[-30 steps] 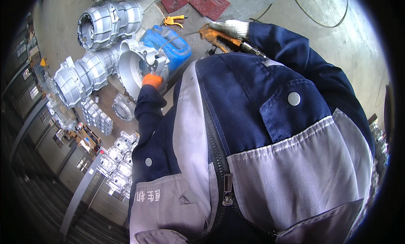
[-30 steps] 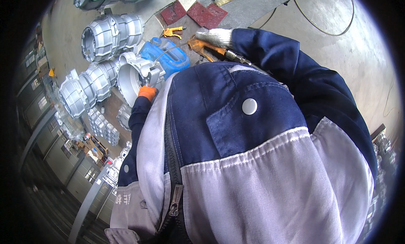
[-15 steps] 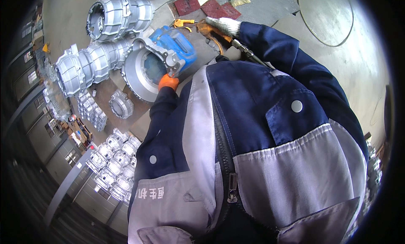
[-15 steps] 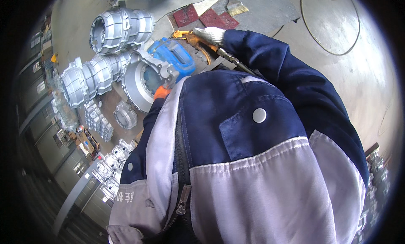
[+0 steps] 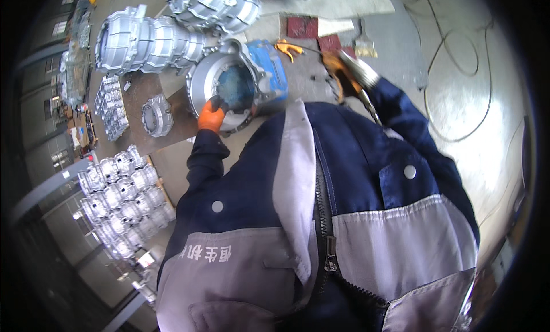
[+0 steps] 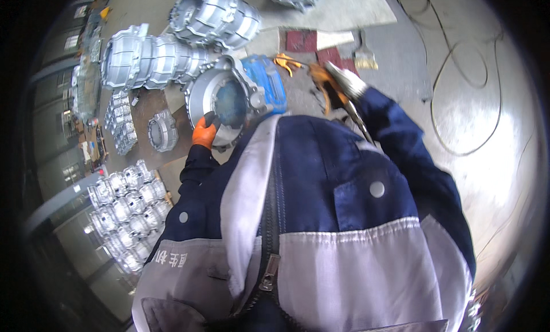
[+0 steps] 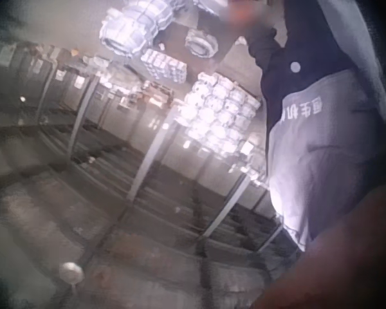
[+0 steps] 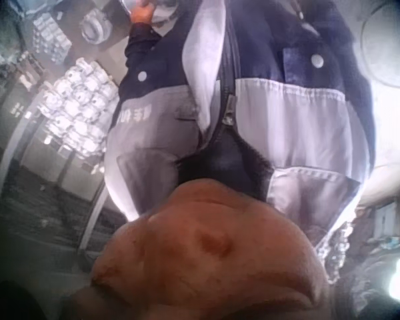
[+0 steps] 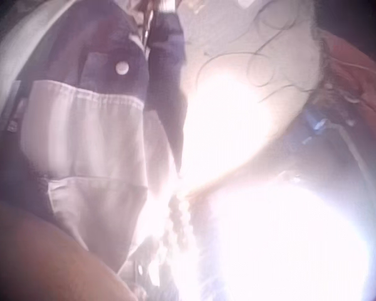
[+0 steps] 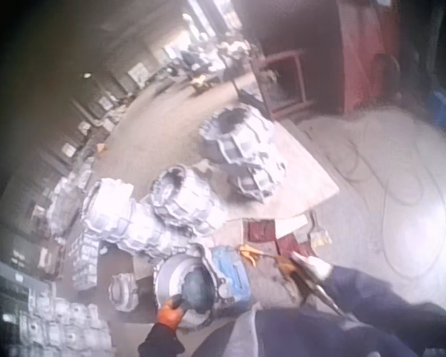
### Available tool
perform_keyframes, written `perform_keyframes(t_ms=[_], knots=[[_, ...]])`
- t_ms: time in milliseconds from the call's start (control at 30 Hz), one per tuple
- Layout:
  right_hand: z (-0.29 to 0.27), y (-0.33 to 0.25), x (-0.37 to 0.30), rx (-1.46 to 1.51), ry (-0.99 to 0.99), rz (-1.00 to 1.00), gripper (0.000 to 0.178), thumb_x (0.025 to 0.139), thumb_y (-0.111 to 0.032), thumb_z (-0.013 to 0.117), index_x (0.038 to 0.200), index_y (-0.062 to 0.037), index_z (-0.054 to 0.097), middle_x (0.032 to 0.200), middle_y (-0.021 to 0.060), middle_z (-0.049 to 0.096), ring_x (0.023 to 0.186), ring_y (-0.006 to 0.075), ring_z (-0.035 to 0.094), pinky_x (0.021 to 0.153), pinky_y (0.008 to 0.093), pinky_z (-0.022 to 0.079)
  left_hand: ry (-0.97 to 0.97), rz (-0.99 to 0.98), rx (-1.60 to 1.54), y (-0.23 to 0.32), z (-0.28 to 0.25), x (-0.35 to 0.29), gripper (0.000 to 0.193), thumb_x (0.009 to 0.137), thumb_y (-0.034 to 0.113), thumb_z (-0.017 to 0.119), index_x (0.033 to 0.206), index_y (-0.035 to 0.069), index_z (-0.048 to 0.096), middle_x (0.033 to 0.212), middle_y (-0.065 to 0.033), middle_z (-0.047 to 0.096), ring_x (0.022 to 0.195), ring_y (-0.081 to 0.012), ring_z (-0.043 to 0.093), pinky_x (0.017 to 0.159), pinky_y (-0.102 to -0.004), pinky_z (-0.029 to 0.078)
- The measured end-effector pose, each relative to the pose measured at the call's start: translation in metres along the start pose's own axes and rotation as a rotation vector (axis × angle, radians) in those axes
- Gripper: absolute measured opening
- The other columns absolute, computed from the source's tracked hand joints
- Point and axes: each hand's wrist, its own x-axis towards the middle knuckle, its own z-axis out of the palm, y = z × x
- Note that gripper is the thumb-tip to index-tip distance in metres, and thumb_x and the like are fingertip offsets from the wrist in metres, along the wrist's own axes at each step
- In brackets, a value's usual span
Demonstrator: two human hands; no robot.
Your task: The person uses a handheld air blow gun to clean the interior and exterior surfaces of several large silver metal housings. They rotate each part to access different areas and then place the cleaned parts on a nearby stack.
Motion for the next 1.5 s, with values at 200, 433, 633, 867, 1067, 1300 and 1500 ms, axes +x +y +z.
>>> perform_keyframes(t_ms=[200,433,633,867,1067,1300,1500], knots=[[0.056,-0.040,-0.084,0.395,0.018,-0.133,0.040,0.092,-0.029,0.041,0.122,-0.0029,0.044,0.111,0.0088,0.056,0.096,0.0201,0.057,0.085,0.0313,0.046,0.285,0.070,0.414,0.023,-0.052,0.072,0.073,0.063,0.034,0.072,0.121,0.001,0.042,0.105,-0.0160,0.059,0.095,-0.0290,0.057,0.086,-0.0338,0.041],[0.109,-0.022,-0.091,0.397,0.237,-0.111,0.045,0.085,-0.044,0.050,0.105,-0.0035,0.054,0.089,0.0094,0.061,0.072,0.0218,0.060,0.065,0.0327,0.051,0.192,0.088,0.880,0.055,-0.065,0.153,0.096,0.059,0.039,0.071,0.134,0.001,0.023,0.121,-0.0210,0.048,0.116,-0.0303,0.044,0.094,-0.0343,0.037],[0.131,0.023,-0.091,0.402,0.245,-0.341,0.049,0.091,-0.036,0.041,0.127,-0.0026,0.037,0.118,0.0107,0.051,0.105,0.0212,0.051,0.092,0.0322,0.041,-0.232,0.119,0.915,0.004,-0.073,0.228,0.060,0.062,0.035,0.067,0.110,0.002,0.051,0.108,-0.0221,0.055,0.106,-0.0349,0.049,0.089,-0.0379,0.040],[0.189,0.032,-0.102,0.531,0.275,-0.475,0.040,0.086,-0.028,0.054,0.114,-0.0002,0.048,0.101,0.0105,0.060,0.083,0.0180,0.060,0.074,0.0295,0.050,-0.263,0.250,1.005,-0.033,-0.085,0.264,0.058,0.070,0.041,0.060,0.106,-0.004,0.053,0.106,-0.0248,0.056,0.100,-0.0386,0.052,0.084,-0.0424,0.041],[0.165,0.052,-0.094,0.272,0.295,-0.401,0.032,0.080,-0.017,0.059,0.105,0.0029,0.054,0.091,0.0122,0.061,0.082,0.0169,0.059,0.077,0.0273,0.046,-0.127,-0.071,1.053,-0.067,-0.124,0.229,0.072,0.065,0.058,0.062,0.099,-0.005,0.059,0.104,-0.0237,0.058,0.102,-0.0357,0.053,0.086,-0.0389,0.040],[0.154,0.019,-0.105,0.474,-0.017,-0.058,0.032,0.079,-0.013,0.057,0.106,0.0043,0.052,0.096,0.0143,0.060,0.078,0.0196,0.061,0.074,0.0311,0.051,0.177,-0.159,0.825,-0.071,-0.189,0.142,0.067,0.069,0.054,0.053,0.098,-0.006,0.059,0.100,-0.0267,0.057,0.097,-0.0414,0.053,0.084,-0.0433,0.042],[0.136,-0.015,-0.103,0.300,0.059,-0.076,0.045,0.085,-0.037,0.054,0.114,-0.0026,0.051,0.096,0.0093,0.061,0.081,0.0191,0.060,0.073,0.0308,0.050,0.399,-0.078,0.732,0.038,-0.188,0.051,0.060,0.066,0.054,0.057,0.094,0.001,0.061,0.095,-0.0224,0.060,0.091,-0.0386,0.056,0.077,-0.0436,0.044]])
